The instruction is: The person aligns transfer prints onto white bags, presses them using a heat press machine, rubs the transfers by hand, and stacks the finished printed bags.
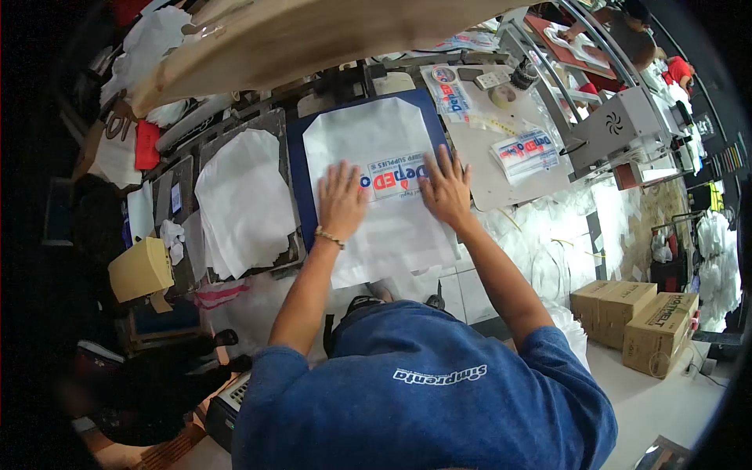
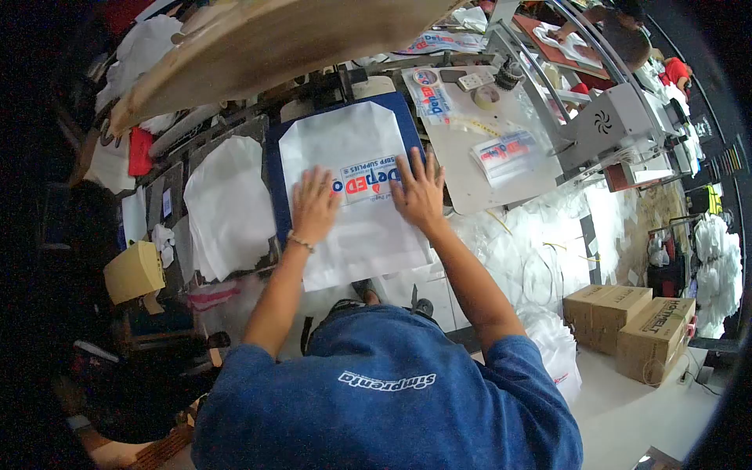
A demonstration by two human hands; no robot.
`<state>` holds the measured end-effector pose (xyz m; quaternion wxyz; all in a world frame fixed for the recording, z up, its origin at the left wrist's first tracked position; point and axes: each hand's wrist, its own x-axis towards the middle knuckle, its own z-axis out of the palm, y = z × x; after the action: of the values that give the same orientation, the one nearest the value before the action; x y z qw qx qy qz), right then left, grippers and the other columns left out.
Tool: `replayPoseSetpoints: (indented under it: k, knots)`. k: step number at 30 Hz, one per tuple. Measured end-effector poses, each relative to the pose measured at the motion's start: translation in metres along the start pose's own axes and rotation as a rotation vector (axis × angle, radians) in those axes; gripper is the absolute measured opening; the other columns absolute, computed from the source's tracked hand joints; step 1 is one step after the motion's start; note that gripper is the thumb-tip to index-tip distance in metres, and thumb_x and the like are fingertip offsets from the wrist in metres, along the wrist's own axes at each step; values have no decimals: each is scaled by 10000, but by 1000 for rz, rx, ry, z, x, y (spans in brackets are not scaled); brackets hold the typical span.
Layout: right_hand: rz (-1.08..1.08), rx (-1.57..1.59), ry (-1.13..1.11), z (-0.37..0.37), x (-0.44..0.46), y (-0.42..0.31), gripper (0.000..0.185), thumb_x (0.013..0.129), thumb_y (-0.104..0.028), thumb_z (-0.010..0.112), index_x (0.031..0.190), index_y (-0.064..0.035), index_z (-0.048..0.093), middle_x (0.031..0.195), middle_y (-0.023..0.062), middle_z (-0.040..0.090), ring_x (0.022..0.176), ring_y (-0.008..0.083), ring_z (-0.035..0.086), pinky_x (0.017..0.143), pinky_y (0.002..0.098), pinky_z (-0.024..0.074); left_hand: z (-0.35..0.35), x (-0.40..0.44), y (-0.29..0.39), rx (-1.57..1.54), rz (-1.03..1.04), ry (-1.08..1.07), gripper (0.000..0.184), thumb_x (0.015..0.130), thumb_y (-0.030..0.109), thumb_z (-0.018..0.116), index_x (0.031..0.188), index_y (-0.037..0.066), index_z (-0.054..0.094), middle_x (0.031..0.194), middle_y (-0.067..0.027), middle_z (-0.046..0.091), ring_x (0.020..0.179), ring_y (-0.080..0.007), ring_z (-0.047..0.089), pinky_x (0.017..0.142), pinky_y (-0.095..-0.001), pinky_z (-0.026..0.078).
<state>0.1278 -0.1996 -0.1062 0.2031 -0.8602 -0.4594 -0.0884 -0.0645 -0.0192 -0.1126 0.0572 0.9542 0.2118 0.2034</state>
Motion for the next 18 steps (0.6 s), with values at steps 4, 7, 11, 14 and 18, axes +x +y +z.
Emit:
replayPoseSetpoints:
  k: [4,7,11,14,18]
  knots:
    - [36,339,146,-6,-3,10,624,954,-256,600,1524,-95,404,1598,236,311,1433,495,332,1151,572,320,-16,-1,-53,-145,-164,162,356,970,231,605,1247,11,644,1392,-206,566,1296,-415,506,1037,-555,430]
    - [96,442,134,-7,-2,9,605,955,-198,589,1512,-55,402,1578,257,331,1416,461,377,1155,476,350,-15,-3,-59,-355,-260,232,301,928,138,643,1199,7,654,1298,-171,621,1226,-376,549,1002,-491,454]
    - [125,535,187,2,-1,22,463,959,-182,588,1397,-46,524,1471,248,470,1332,423,484,1108,463,404,-5,-5,-55,-200,-216,316,316,911,136,644,1199,7,651,1278,-152,629,1203,-359,555,1025,-475,422]
    - [145,520,174,5,-1,25,392,954,-186,604,1319,-44,582,1427,242,508,1287,419,523,1084,465,426,-2,-7,-53,-205,-246,334,329,907,136,644,1210,9,648,1284,-149,627,1202,-357,554,1030,-471,415]
    - [140,485,181,7,-1,25,362,948,-186,615,1283,-48,609,1429,241,507,1288,420,522,1076,459,433,-2,-5,-53,-168,-232,395,337,906,157,658,1204,1,648,1261,-152,637,1166,-361,584,1006,-459,457]
